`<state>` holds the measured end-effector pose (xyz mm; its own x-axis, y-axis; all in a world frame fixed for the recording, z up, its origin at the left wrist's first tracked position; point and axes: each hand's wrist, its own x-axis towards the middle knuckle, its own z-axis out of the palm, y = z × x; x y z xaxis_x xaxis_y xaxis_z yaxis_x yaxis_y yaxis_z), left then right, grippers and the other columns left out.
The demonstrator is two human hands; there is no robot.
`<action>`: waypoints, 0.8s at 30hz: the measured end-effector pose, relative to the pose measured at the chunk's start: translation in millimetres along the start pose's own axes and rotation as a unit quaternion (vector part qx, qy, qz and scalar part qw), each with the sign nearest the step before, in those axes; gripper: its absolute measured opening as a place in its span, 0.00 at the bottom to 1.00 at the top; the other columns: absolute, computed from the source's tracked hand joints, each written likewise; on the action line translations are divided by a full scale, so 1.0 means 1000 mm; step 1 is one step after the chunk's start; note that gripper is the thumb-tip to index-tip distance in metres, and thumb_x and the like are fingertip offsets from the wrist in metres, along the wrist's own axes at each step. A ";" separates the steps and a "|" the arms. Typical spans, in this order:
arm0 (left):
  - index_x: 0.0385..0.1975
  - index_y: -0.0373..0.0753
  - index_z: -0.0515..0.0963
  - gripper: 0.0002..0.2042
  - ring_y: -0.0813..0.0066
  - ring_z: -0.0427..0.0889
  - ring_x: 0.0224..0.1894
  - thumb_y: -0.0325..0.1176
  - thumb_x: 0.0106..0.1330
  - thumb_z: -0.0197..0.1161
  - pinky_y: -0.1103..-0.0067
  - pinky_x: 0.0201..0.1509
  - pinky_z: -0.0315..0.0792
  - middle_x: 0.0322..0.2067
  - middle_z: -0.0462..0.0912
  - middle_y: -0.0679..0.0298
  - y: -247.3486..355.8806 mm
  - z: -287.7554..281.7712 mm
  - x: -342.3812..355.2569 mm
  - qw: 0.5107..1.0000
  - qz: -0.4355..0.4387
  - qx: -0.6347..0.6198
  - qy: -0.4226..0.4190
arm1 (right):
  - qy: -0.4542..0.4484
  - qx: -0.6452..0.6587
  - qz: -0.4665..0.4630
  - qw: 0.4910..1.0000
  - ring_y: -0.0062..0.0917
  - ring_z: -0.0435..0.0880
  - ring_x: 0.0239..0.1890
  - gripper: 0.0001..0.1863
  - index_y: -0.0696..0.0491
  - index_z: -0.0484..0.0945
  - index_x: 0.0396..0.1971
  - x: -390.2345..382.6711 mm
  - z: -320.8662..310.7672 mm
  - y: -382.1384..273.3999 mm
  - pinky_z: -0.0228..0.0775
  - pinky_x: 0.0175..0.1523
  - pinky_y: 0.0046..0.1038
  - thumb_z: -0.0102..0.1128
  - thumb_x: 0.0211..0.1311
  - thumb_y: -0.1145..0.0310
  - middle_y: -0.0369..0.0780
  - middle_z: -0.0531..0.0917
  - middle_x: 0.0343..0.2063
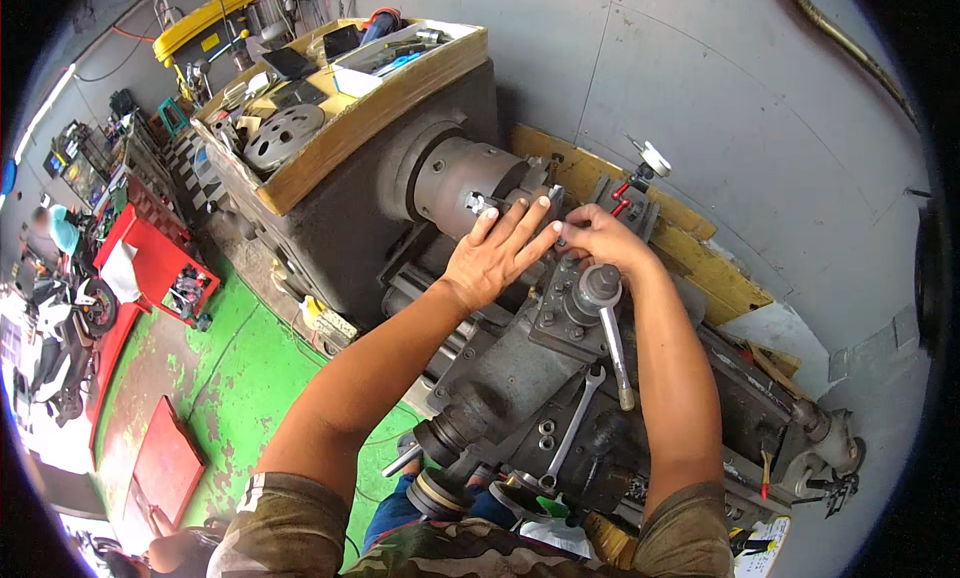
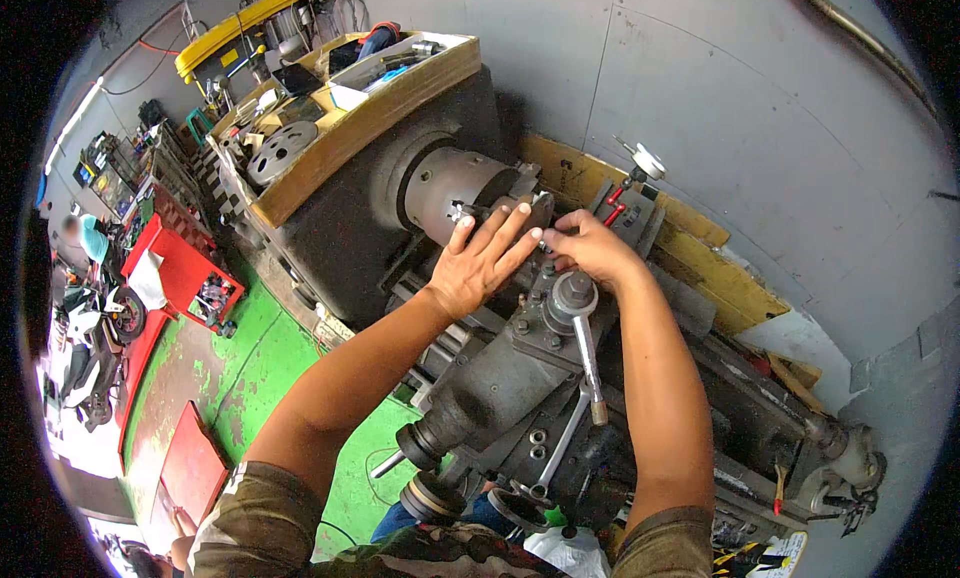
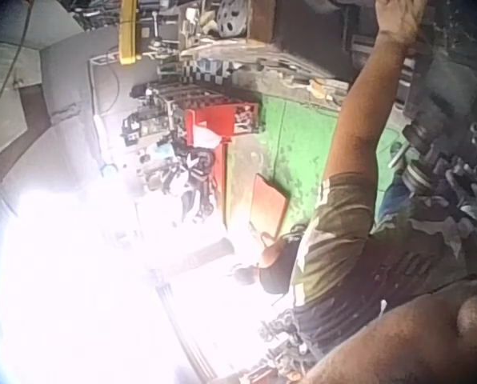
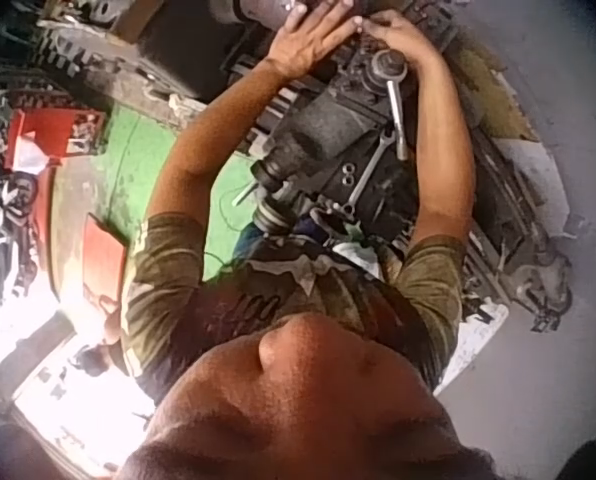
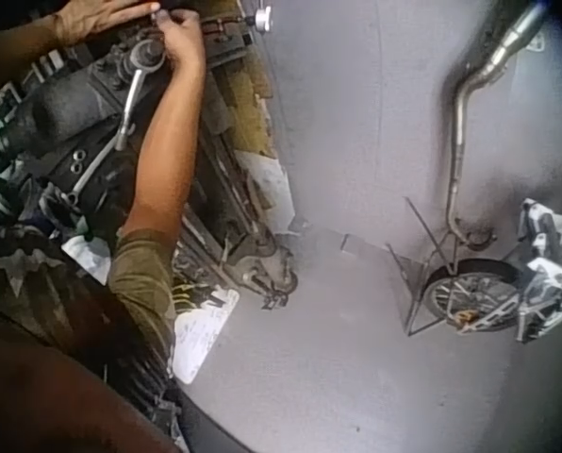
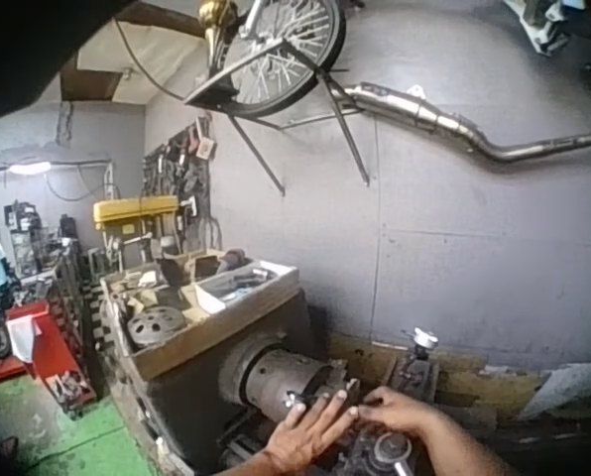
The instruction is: Using a dial indicator, wrench, and rubber mallet to align and secure a workpiece on a metal lathe.
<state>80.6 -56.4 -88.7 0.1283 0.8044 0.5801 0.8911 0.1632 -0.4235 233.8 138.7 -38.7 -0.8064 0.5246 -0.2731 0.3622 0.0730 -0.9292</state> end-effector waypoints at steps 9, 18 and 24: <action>0.80 0.54 0.59 0.34 0.63 0.68 0.77 0.39 0.73 0.57 0.57 0.76 0.56 0.82 0.60 0.59 0.000 0.004 0.000 1.000 -0.006 -0.009 0.007 | -0.028 -0.005 0.014 1.000 0.23 0.84 0.34 0.20 0.58 0.72 0.59 0.001 0.003 -0.006 0.78 0.39 0.29 0.64 0.78 0.63 0.44 0.88 0.37; 0.80 0.53 0.61 0.33 0.63 0.69 0.76 0.39 0.73 0.57 0.58 0.74 0.58 0.82 0.61 0.59 0.002 0.002 0.004 1.000 0.000 -0.007 0.016 | -0.027 0.005 0.032 0.999 0.23 0.84 0.33 0.18 0.58 0.70 0.56 0.006 -0.003 -0.004 0.77 0.37 0.30 0.63 0.79 0.64 0.42 0.87 0.33; 0.79 0.53 0.61 0.34 0.65 0.70 0.76 0.39 0.72 0.57 0.58 0.74 0.58 0.81 0.61 0.60 0.001 0.005 0.002 1.000 0.002 0.008 0.014 | -0.014 -0.074 -0.014 0.997 0.25 0.84 0.33 0.20 0.58 0.70 0.55 0.009 0.002 -0.003 0.77 0.37 0.30 0.67 0.77 0.61 0.43 0.87 0.33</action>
<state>79.5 -51.8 -91.6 0.1442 0.7888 0.5975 0.8838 0.1689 -0.4363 224.6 141.8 -38.8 -0.8291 0.4964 -0.2572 0.4035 0.2130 -0.8898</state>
